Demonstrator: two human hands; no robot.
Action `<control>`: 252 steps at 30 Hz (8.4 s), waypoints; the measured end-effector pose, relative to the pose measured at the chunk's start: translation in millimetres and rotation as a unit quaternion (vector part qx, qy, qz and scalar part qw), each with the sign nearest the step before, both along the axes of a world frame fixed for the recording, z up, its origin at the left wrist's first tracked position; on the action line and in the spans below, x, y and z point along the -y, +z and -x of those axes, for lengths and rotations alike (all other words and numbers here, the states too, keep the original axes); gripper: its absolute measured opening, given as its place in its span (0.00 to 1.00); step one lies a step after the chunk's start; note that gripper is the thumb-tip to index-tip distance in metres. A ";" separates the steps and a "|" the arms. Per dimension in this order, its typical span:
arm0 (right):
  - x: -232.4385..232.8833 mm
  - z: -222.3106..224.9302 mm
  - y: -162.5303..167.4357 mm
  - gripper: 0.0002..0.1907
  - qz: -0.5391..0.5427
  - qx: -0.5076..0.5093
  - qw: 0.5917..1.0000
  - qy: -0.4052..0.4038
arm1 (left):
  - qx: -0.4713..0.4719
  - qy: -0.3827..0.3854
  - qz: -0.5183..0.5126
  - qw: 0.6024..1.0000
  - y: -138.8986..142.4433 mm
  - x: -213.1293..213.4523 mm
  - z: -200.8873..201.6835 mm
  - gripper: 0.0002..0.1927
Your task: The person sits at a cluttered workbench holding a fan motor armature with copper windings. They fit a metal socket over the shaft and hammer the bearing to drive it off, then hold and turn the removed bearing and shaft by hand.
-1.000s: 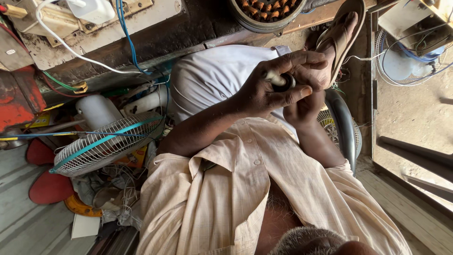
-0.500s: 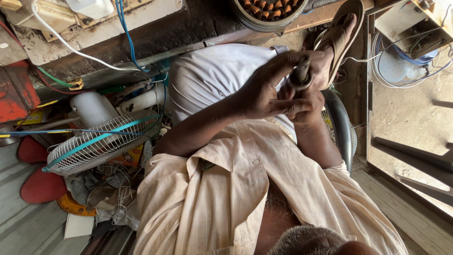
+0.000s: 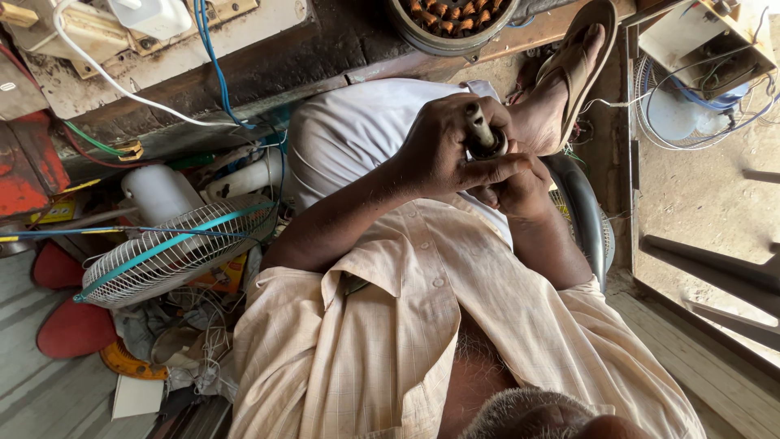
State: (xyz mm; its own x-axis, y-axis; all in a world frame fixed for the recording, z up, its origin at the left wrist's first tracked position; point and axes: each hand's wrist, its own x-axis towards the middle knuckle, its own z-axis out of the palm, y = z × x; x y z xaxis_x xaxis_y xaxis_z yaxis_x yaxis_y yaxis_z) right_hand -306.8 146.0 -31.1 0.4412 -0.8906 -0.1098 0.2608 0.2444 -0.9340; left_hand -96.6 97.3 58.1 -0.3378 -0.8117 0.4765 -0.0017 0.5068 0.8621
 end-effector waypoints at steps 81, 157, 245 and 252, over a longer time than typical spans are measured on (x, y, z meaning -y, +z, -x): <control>1.5 -26.5 28.1 0.41 -0.046 0.084 0.995 -0.021 | -0.028 -0.068 -0.107 0.992 -26.6 -4.8 -22.2 0.24; 3.8 -40.4 50.8 0.24 0.433 -0.218 0.857 -0.177 | -0.408 -0.106 -0.393 0.817 -76.2 -23.4 -15.4 0.29; 49.8 42.1 34.8 0.23 0.302 -0.425 0.778 -0.351 | -0.337 -0.154 -0.197 0.908 -45.3 73.1 149.2 0.34; 59.8 22.7 48.4 0.24 0.337 -0.465 0.769 -0.280 | -0.376 -0.163 -0.202 0.889 -52.8 73.9 135.2 0.32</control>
State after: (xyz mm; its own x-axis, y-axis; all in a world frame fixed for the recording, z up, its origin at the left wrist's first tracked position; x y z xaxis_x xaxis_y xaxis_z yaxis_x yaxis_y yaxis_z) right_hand -329.5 86.2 17.3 -0.0219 -0.9056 0.4236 -0.7092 -0.2845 -0.6450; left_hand -231.9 23.4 5.3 -0.2956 -0.8852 0.3591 0.7435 0.0229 0.6684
